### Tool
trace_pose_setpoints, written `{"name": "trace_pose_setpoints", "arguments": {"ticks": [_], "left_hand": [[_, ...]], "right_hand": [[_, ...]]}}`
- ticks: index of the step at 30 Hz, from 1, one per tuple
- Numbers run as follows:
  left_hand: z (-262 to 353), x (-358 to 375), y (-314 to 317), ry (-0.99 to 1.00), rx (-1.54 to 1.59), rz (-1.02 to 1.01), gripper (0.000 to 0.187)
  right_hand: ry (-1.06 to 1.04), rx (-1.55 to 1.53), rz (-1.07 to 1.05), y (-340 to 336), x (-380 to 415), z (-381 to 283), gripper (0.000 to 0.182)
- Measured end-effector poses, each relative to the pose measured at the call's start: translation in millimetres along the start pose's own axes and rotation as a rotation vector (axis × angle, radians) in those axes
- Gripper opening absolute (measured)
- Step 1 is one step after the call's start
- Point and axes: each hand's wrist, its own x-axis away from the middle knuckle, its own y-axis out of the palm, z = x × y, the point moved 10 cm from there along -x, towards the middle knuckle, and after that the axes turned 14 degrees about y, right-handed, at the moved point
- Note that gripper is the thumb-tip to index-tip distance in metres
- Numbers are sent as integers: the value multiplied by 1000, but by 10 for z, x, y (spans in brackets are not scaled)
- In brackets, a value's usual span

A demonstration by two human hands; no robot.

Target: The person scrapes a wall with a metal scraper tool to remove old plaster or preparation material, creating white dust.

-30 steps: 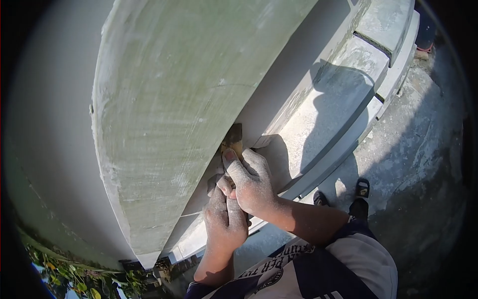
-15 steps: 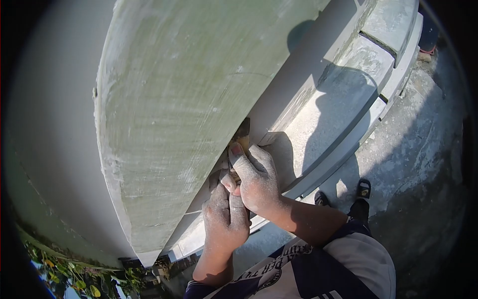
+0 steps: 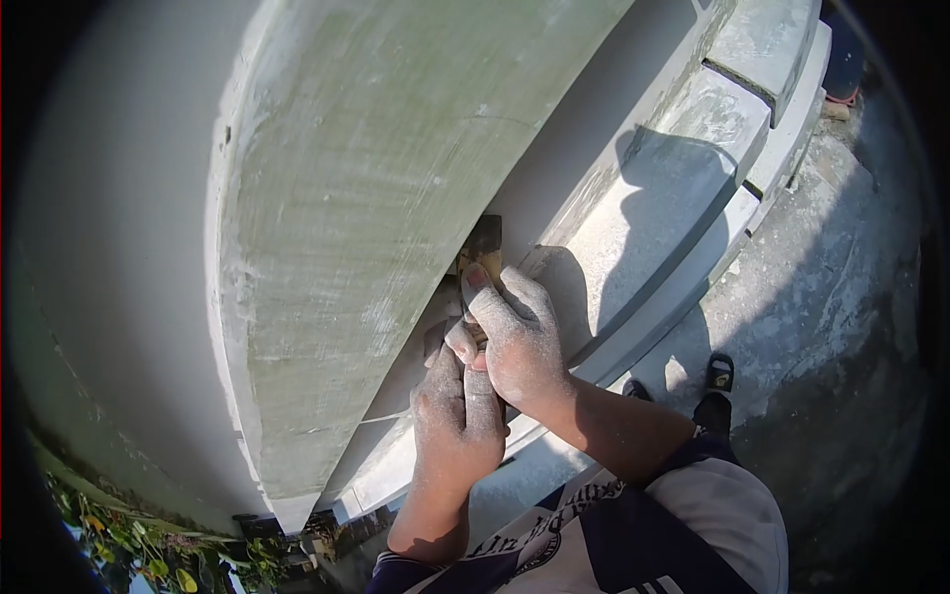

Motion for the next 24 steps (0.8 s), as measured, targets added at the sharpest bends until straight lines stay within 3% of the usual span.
{"name": "trace_pose_setpoints", "arguments": {"ticks": [3, 5, 8, 12, 14, 17, 21, 24], "left_hand": [[-10, 7, 14, 20, 15, 12, 23], [-128, -14, 61, -131, 96, 12, 23], [175, -53, -46, 144, -80, 56, 27], [-88, -18, 84, -116, 83, 46, 28], [-38, -25, 100, -145, 122, 15, 26], [159, -17, 57, 180, -94, -1, 24], [-71, 19, 131, -37, 69, 46, 28], [12, 52, 111, 38, 146, 138, 32]], "right_hand": [[23, 85, 11, 1, 11, -32, 22], [-39, 64, 24, -16, -26, -116, 21], [24, -68, 16, 56, 56, -19, 24], [-40, 115, 71, -40, -25, -131, 25], [-37, 80, 28, -26, -36, -210, 21], [-15, 7, -10, 28, 59, -112, 22], [23, 88, 60, -71, -5, -53, 18], [-6, 131, -6, -42, 48, -107, 22]]}}
